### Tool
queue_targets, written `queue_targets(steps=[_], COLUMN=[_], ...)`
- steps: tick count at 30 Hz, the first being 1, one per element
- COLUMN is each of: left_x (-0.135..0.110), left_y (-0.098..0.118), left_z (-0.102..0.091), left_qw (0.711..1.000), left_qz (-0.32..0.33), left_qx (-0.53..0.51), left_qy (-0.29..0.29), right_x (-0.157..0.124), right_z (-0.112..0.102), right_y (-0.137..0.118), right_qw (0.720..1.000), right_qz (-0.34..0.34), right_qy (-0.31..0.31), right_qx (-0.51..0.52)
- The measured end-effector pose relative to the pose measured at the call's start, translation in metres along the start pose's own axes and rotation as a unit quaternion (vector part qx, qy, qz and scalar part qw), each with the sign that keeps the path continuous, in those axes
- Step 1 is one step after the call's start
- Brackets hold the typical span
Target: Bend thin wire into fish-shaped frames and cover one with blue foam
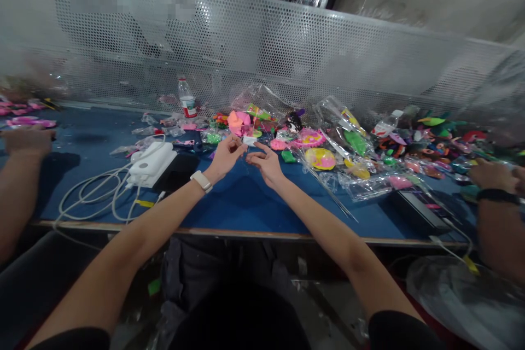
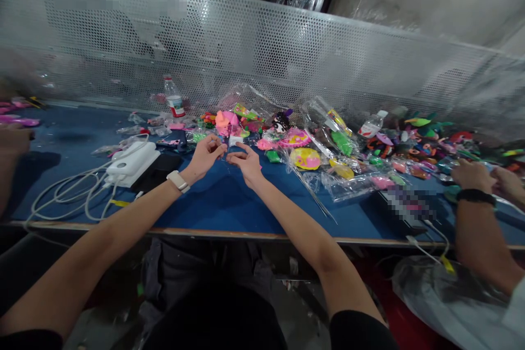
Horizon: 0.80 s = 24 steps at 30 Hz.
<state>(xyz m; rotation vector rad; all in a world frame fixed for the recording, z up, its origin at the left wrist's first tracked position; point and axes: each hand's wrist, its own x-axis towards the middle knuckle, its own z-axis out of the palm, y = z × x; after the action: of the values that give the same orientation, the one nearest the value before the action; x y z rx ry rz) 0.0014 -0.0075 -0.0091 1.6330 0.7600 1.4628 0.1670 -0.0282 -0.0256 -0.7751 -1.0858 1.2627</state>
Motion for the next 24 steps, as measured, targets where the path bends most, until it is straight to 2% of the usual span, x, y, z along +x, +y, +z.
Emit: queue_targets(steps=[13,24], left_x=[0.0013,0.0022], left_y=[0.0019,0.0022], left_z=[0.0008,-0.0002], left_qw=[0.999,0.999], left_qz=[-0.002,0.000], left_qx=[-0.040,-0.035], left_qy=[0.013,0.012], right_x=[-0.0046,-0.0071], right_z=[0.0007,0.0053], right_y=[0.0002,-0.0016], right_qw=[0.995,0.993], right_qz=[-0.066,-0.080], right_qy=[0.001,0.001], right_qx=[-0.069,-0.083])
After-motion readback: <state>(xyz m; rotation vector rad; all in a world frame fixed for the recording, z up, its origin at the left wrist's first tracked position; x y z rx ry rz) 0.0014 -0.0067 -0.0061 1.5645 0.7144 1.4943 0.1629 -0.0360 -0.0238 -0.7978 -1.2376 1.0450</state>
